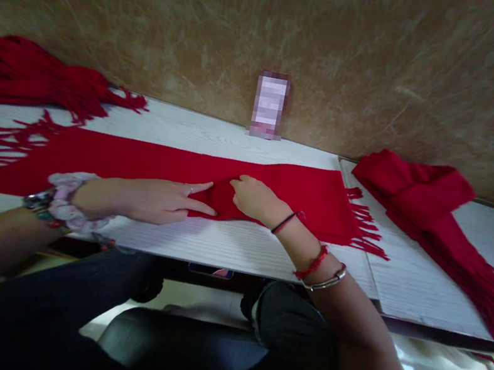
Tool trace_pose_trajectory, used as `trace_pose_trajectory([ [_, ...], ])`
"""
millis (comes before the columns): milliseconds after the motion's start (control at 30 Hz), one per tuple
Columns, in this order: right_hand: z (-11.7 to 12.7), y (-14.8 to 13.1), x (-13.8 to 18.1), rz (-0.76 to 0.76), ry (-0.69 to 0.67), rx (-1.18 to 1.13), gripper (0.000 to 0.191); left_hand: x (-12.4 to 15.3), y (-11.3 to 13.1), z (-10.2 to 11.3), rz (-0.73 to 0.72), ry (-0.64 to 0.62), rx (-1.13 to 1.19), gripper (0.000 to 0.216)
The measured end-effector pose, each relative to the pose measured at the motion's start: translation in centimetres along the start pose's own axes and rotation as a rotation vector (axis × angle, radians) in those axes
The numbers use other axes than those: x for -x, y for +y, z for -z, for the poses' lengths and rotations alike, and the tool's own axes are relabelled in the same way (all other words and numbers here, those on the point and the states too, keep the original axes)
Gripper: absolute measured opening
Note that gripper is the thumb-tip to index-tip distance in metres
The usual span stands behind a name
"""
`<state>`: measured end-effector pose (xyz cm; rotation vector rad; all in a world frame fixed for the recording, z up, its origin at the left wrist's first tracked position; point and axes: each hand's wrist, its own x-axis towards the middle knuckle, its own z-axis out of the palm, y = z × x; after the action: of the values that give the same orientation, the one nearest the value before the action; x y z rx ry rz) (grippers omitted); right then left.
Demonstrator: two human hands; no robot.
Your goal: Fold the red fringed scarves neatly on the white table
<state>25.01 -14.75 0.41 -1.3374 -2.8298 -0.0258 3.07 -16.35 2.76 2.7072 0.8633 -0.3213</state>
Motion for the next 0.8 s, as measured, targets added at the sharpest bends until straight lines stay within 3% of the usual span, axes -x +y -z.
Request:
trace_pose_trajectory([
  [267,-0.2,-0.6,-0.7,0.031,0.053,0.05,0.037,0.4,-0.5,-0.9,0.03,0.011,-0.136,0.043],
  [500,-1.3,0.9,-1.2,-0.136,-0.066,0.03,0.049,0.7,-1.5,-2.4,0.001,-0.019,-0.021,0.051],
  [600,-1.1,1.1,-1.5,-0.224,-0.035,0.022,0.051,0.7,-1.4,-2.6,0.0,-0.021,-0.017,0.05],
  [700,-1.1,0.3,-1.9,-0.159,-0.003,-0.019,0.05,0.8,-0.8,-2.2,0.026,-0.042,-0.026,0.049],
  [800,-1.2,-0.2,-2.1,-0.128,-0.081,-0.063,0.05,0.9,-0.3,-2.0,0.042,-0.045,-0.041,0.049],
])
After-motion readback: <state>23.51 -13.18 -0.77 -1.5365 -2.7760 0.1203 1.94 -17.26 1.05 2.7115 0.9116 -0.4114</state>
